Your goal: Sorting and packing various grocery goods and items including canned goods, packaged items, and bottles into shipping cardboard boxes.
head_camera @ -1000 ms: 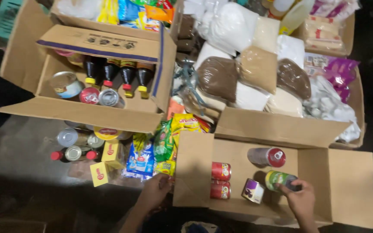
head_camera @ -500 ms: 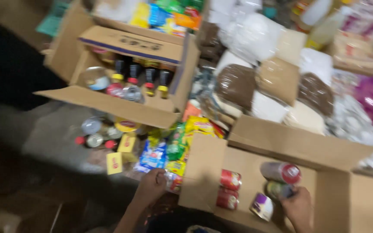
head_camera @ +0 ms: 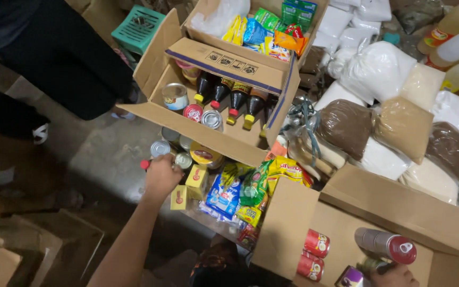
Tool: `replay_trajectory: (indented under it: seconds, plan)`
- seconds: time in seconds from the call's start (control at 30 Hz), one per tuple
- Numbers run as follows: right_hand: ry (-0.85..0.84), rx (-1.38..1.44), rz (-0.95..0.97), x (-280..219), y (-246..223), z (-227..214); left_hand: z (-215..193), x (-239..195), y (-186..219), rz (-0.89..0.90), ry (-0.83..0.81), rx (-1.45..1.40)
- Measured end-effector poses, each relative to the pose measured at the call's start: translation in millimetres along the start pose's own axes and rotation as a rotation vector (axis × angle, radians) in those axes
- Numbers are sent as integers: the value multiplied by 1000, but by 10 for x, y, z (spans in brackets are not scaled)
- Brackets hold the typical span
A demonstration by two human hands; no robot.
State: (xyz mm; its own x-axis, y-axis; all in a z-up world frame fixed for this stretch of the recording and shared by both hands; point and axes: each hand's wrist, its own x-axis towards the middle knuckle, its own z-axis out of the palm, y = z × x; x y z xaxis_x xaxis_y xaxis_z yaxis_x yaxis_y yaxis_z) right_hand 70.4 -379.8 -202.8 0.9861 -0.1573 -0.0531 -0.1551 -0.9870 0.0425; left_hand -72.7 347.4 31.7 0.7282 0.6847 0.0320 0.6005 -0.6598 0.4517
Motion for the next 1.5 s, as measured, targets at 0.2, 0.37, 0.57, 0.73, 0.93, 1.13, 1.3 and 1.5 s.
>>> replay_trajectory:
  seconds: [0.2, 0.37, 0.57, 0.73, 0.93, 1.13, 1.3, 1.5]
  plan:
    - [180, -56, 72, -93, 83, -128, 19, 731, 214, -71, -350, 558]
    - [16, 186, 9, -412, -256, -555, 439, 1062, -90, -6, -329, 551]
    - [-56, 432, 12, -916, -714, -756, 536, 1202, -146, -8, -436, 463]
    - [-117, 487, 24, -1151, -1401, -1205, 608, 1220, -142, 31, -415, 466]
    - [-40, 799, 7, -1302, -2448, -1718, 562, 1160, -173, 58, -374, 447]
    - [-148, 713, 55, -1373, -3039, -2009, 697, 1062, -342, 82, -286, 353]
    - [-149, 764, 21, -1426, -3166, -1818, 855, 1195, -404, 136, -278, 407]
    - [-165, 843, -16, -1427, -3257, -1777, 622, 1253, -319, 166, -302, 297]
